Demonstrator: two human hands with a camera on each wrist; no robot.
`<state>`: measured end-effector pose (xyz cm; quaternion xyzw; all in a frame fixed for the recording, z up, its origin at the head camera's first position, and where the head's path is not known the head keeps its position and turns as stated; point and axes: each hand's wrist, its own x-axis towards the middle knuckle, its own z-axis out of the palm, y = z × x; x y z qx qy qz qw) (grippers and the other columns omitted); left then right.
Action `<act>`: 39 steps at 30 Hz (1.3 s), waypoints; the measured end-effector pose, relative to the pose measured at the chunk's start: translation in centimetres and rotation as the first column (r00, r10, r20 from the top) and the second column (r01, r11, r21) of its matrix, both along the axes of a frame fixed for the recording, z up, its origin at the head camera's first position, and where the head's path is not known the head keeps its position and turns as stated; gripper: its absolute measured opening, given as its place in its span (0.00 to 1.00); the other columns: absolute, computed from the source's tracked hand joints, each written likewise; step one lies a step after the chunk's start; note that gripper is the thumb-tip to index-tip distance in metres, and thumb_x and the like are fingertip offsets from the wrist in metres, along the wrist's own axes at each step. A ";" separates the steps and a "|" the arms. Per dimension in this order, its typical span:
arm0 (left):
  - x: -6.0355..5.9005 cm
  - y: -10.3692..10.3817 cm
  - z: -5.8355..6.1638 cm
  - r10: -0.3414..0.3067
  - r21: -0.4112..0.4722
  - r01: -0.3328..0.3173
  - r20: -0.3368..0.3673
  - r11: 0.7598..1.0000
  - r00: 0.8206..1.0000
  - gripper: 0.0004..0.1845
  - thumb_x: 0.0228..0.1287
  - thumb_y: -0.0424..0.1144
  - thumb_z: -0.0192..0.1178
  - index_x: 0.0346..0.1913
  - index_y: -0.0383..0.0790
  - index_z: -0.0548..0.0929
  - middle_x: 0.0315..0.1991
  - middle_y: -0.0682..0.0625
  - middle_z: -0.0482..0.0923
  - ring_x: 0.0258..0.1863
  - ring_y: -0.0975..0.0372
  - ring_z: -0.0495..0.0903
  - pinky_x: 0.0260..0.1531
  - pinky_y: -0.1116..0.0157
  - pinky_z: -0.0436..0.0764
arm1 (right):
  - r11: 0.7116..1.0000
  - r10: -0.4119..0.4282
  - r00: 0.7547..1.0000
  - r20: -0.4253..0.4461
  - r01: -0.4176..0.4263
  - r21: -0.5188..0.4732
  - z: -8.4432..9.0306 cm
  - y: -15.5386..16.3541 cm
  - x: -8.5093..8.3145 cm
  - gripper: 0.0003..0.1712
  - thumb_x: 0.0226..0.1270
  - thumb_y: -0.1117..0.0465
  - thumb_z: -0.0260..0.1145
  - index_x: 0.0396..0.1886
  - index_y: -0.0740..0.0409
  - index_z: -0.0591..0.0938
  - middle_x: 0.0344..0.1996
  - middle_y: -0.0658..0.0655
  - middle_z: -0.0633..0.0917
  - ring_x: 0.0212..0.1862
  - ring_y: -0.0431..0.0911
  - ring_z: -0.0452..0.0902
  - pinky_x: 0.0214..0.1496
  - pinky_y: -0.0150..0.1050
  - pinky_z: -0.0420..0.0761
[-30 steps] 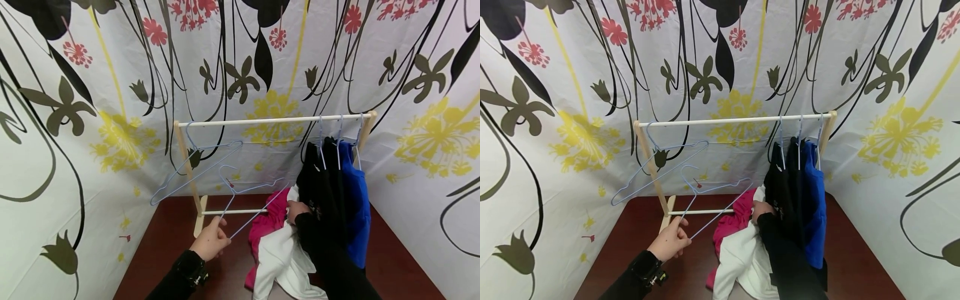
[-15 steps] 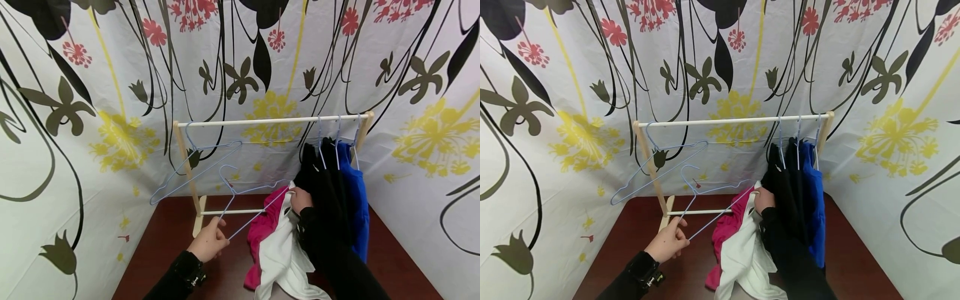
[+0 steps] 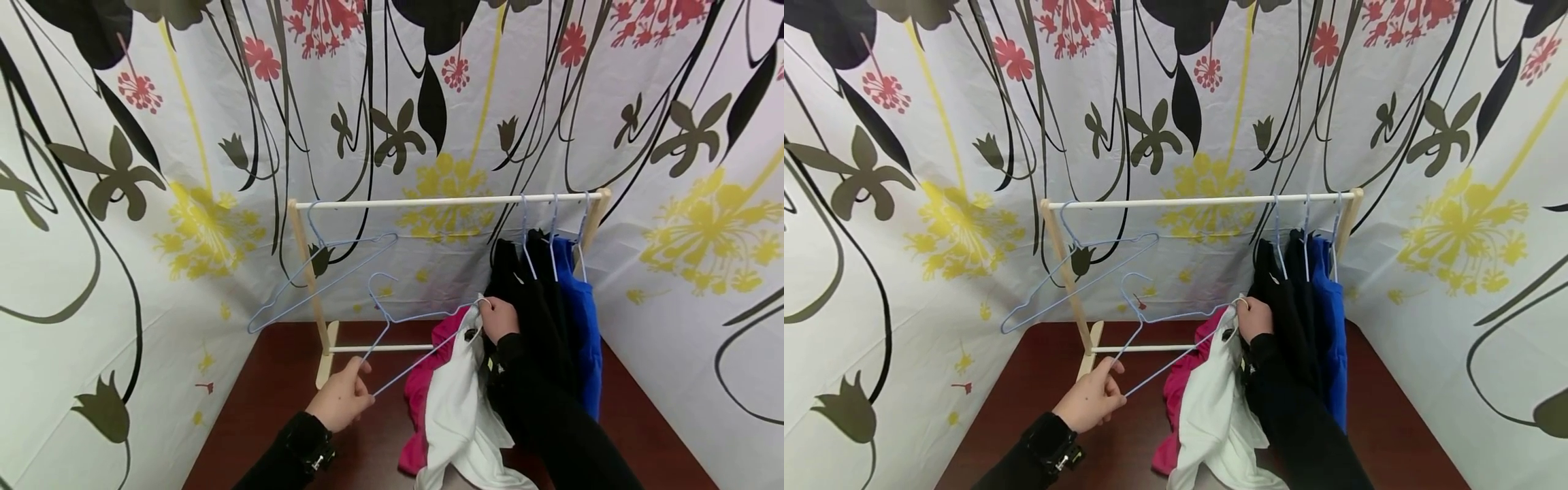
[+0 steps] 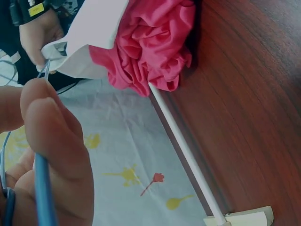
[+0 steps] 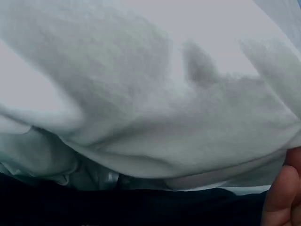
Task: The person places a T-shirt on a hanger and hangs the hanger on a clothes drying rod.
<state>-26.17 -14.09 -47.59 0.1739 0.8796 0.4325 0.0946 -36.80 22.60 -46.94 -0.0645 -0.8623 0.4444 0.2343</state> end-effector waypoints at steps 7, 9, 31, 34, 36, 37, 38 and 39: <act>-0.1 0.6 0.3 0.005 -0.056 -0.010 -0.085 0.998 0.996 0.23 0.67 0.36 0.67 0.60 0.44 0.69 0.23 0.55 0.78 0.18 0.61 0.78 0.21 0.62 0.75 | 0.987 0.110 0.994 0.008 -0.110 0.113 0.9 -0.4 1.2 0.21 0.81 0.60 0.51 0.63 0.65 0.80 0.63 0.67 0.79 0.64 0.62 0.73 0.67 0.54 0.69; -0.1 0.8 0.6 0.006 -0.091 -0.017 -0.124 0.996 0.992 0.23 0.67 0.37 0.67 0.60 0.44 0.69 0.23 0.57 0.77 0.18 0.62 0.76 0.21 0.63 0.75 | 0.979 0.125 0.992 -0.006 -0.122 0.166 1.3 -0.7 1.5 0.21 0.81 0.61 0.51 0.66 0.65 0.78 0.64 0.67 0.78 0.65 0.62 0.72 0.67 0.54 0.68; 0.1 2.5 1.0 0.007 -0.111 -0.030 -0.199 0.993 0.980 0.23 0.67 0.36 0.67 0.61 0.47 0.70 0.24 0.59 0.76 0.20 0.65 0.74 0.25 0.63 0.74 | 0.822 0.233 0.973 0.005 -0.200 0.533 3.2 -2.5 3.3 0.17 0.82 0.61 0.54 0.60 0.51 0.84 0.56 0.58 0.75 0.60 0.54 0.67 0.63 0.48 0.65; 0.2 2.7 1.0 0.003 -0.114 -0.027 -0.202 0.993 0.979 0.23 0.67 0.36 0.67 0.60 0.47 0.70 0.24 0.60 0.76 0.20 0.65 0.74 0.25 0.64 0.74 | 0.797 0.303 0.951 -0.053 -0.223 0.561 3.3 -2.6 3.3 0.16 0.81 0.61 0.54 0.59 0.53 0.85 0.61 0.59 0.77 0.67 0.56 0.67 0.72 0.49 0.59; 0.1 2.8 0.8 -0.001 -0.113 -0.023 -0.204 0.993 0.979 0.23 0.66 0.36 0.67 0.60 0.47 0.70 0.24 0.59 0.76 0.20 0.65 0.74 0.26 0.63 0.74 | 0.794 0.349 0.935 -0.066 -0.258 0.550 3.4 -2.9 3.3 0.17 0.81 0.61 0.54 0.59 0.54 0.84 0.60 0.57 0.80 0.66 0.55 0.70 0.73 0.48 0.59; 0.1 2.9 0.9 -0.001 -0.112 -0.022 -0.203 0.993 0.979 0.23 0.66 0.36 0.67 0.60 0.48 0.71 0.24 0.59 0.76 0.20 0.65 0.74 0.26 0.63 0.74 | 0.795 0.367 0.927 -0.077 -0.270 0.544 3.4 -3.1 3.2 0.17 0.81 0.62 0.54 0.59 0.54 0.85 0.58 0.57 0.82 0.64 0.54 0.72 0.73 0.48 0.59; 0.1 3.0 0.8 -0.002 -0.111 -0.021 -0.203 0.994 0.979 0.23 0.66 0.37 0.67 0.60 0.48 0.71 0.24 0.60 0.76 0.21 0.66 0.74 0.27 0.64 0.74 | 0.797 0.382 0.920 -0.087 -0.280 0.535 3.4 -3.3 3.2 0.17 0.81 0.63 0.54 0.58 0.55 0.85 0.57 0.58 0.83 0.63 0.55 0.73 0.73 0.48 0.60; 0.1 3.1 0.8 -0.005 -0.107 -0.017 -0.204 0.994 0.979 0.23 0.66 0.36 0.67 0.60 0.47 0.71 0.24 0.59 0.76 0.21 0.65 0.74 0.27 0.63 0.75 | 0.800 0.393 0.915 -0.096 -0.288 0.527 3.4 -3.6 3.2 0.16 0.80 0.64 0.55 0.58 0.56 0.85 0.56 0.58 0.84 0.63 0.55 0.74 0.73 0.49 0.60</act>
